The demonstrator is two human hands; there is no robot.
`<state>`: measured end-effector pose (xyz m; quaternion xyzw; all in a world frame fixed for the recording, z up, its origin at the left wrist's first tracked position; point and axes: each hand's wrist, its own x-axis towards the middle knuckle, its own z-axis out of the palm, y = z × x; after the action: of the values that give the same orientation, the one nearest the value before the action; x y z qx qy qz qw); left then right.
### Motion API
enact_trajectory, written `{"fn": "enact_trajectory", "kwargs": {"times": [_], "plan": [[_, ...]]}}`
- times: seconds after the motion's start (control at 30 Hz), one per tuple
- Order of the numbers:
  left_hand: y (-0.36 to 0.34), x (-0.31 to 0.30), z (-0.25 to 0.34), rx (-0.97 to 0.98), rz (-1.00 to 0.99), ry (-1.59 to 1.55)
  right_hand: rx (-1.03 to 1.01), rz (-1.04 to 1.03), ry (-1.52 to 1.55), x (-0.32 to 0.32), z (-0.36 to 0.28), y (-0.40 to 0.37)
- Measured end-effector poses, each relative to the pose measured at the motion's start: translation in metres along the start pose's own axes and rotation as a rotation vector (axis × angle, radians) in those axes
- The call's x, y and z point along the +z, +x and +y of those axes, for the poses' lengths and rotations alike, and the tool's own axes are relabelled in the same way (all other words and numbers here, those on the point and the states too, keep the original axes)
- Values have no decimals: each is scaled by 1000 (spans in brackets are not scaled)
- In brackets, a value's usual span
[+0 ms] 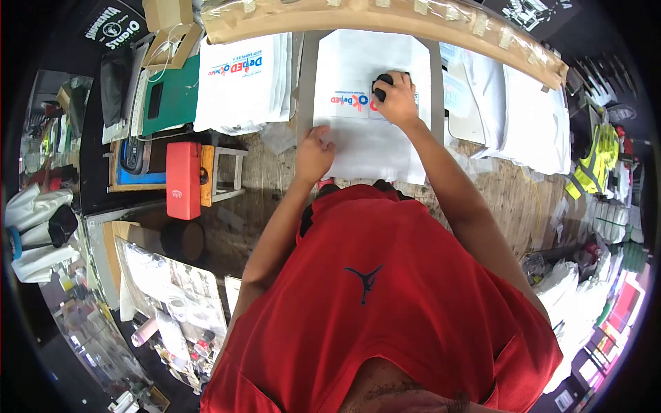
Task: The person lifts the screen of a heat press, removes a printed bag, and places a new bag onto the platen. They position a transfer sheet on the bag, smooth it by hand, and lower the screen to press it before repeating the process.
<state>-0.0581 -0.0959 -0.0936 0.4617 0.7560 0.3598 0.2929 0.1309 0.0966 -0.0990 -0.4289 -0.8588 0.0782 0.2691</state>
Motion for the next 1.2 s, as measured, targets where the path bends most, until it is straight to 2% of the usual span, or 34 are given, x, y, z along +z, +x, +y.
{"fn": "enact_trajectory", "kwargs": {"times": [0.07, 0.1, 0.17, 0.2, 0.27, 0.33, 0.43, 0.5, 0.6, 0.67, 0.77, 0.83, 0.97, 1.03, 1.2], "plan": [[11, 15, -10, 181, 167, 116, -55, -63, 10, 2, -7, -4], [15, 19, -11, 185, 165, 117, -115, -128, 22, 5, -13, -6], [25, 23, -11, 204, 217, 300, -93, -252, 36, 0, -40, -15], [30, 24, -10, 205, 217, 300, -73, -247, 21, -5, -57, -20], [38, 22, -8, 45, 0, 178, -55, -240, 6, -3, -72, -22], [39, 24, -6, 60, 22, 153, -70, -275, -36, 3, -80, -23], [38, 24, -7, 115, 104, 111, -97, -180, 142, 11, -73, -19], [33, 25, -16, 148, 165, 89, -112, -157, 140, 16, -66, -18], [31, 23, -19, 180, 167, 148, -327, -339, 16, 23, -57, -8], [29, 28, -18, 82, 164, 104, -358, -315, -22, 36, -53, 7], [28, 25, -12, 93, 173, 139, -340, -269, -89, 59, -46, 53], [28, 18, -5, 39, 132, 52, -387, -420, -147, 60, -45, 81], [21, 10, -6, -7, 49, -51, -426, -493, -59, 39, -41, 58], [21, 10, -5, -22, 39, -61, -412, -405, 10, 31, -39, 43], [21, 14, -13, 8, 45, -64, -440, -365, -112, 49, -37, 88]]}}
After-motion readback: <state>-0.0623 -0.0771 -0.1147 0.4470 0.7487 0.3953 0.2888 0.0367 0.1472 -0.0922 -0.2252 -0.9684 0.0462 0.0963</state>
